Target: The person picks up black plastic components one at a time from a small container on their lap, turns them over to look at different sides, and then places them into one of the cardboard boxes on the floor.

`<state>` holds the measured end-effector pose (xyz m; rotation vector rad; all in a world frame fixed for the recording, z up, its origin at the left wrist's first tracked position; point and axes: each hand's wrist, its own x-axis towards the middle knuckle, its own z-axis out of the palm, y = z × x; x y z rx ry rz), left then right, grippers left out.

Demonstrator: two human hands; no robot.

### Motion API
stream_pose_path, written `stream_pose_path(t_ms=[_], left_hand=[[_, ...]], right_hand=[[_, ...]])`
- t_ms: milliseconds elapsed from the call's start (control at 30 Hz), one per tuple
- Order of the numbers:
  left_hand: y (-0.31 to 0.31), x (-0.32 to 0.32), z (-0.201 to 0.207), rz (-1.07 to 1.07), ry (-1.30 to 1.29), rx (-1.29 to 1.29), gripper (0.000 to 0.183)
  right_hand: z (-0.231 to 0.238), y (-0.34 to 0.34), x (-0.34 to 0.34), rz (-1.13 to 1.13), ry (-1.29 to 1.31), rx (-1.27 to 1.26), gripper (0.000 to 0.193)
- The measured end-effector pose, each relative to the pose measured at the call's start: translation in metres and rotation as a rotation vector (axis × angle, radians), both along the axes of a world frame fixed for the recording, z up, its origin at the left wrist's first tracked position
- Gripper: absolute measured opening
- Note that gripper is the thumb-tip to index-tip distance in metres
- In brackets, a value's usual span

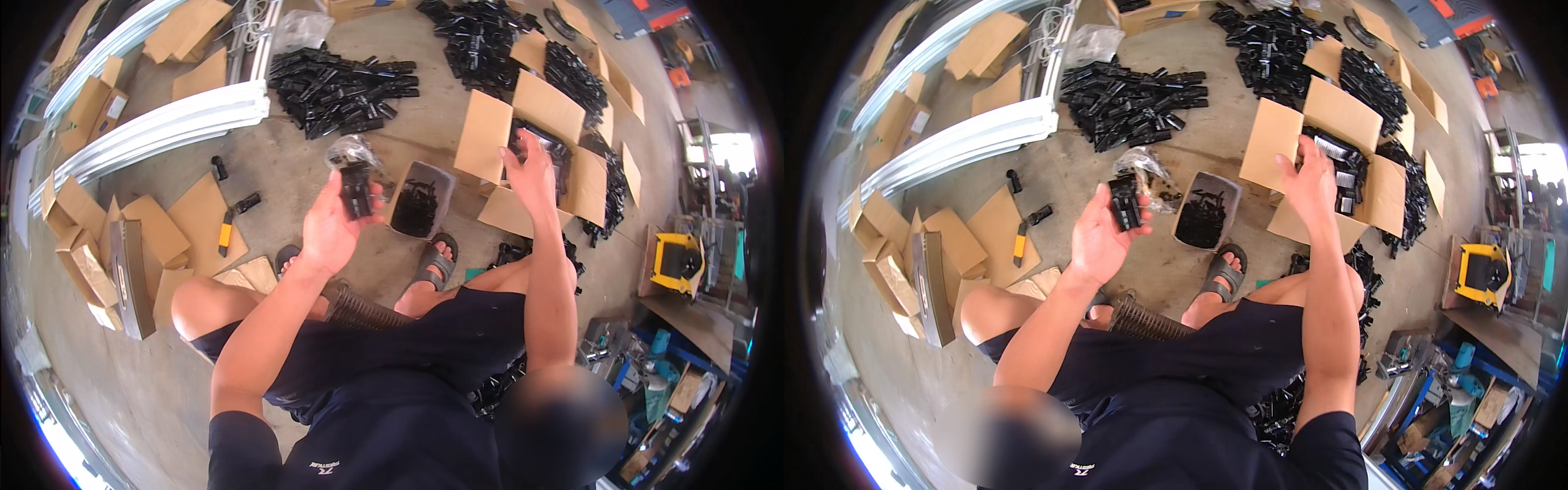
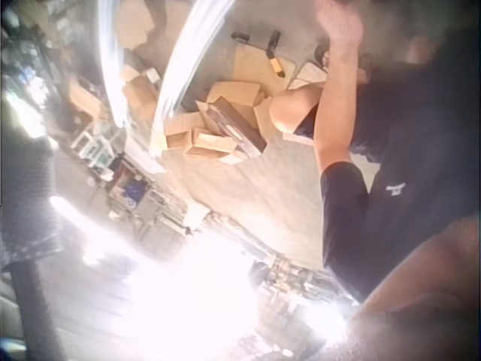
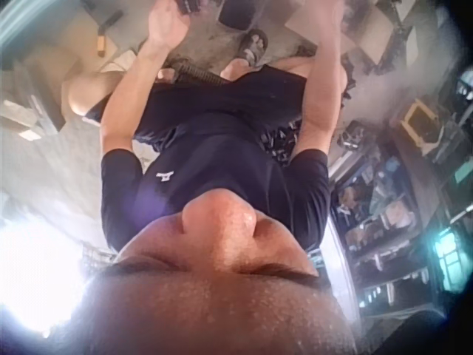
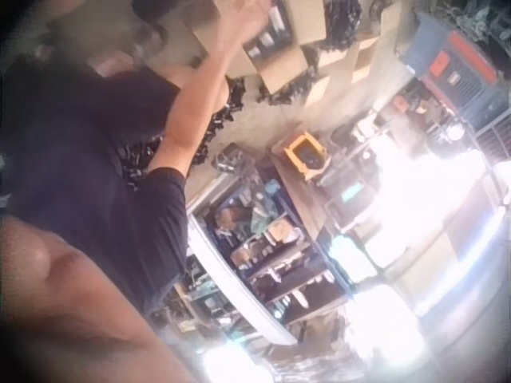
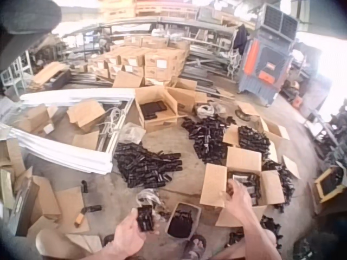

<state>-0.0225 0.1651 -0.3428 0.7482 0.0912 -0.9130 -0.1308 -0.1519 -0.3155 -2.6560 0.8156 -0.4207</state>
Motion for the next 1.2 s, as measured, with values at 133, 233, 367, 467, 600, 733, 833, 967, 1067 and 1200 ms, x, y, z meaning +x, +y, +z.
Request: stream_pose_path(t_ms=[133,233,367,467,600,733,833,967,1067,1200], left_hand=[[0.002,-0.008,-0.002,0.047,-0.002,0.021,0.041],[0.002,-0.013,0.005,0.036,0.007,-0.014,0.042],[0.001,-0.015,0.006,-0.01,0.016,-0.083,0.047],[-0.001,-0.017,0.01,0.027,0.001,-0.033,0.042],[0.002,-0.014,0.003,0.097,0.003,-0.051,0.035],[0.003,-0.015,0.004,0.138,-0.047,-0.128,0.026],[-0.004,-0.019,0.012,0.154,0.002,-0.048,0.027],[-0.005,-0.014,0.0,0.168,-0.043,-0.027,0.025],[-0.001,-0.016,-0.004,0.205,-0.063,0.031,0.022],[0.001,-0.015,0.0,0.163,-0.048,0.057,0.023]], right_hand=[[0.021,0.129,0.021,0.341,0.002,0.766,0.034],[0.004,0.165,0.031,0.406,-0.103,0.774,0.041],[-0.004,0.163,0.035,0.372,-0.137,0.823,0.038],[-0.012,0.156,0.034,0.378,-0.192,0.891,0.028],[-0.006,0.154,0.037,0.236,-0.146,1.03,0.02],[-0.001,0.154,0.038,0.263,-0.207,0.886,0.017],[0.007,0.164,0.036,0.184,-0.315,1.151,0.026],[0.012,0.155,0.031,0.309,-0.167,1.087,0.031],[0.007,0.157,0.029,0.289,-0.168,1.363,0.031],[-0.002,0.149,0.029,0.186,-0.186,1.709,0.031]])
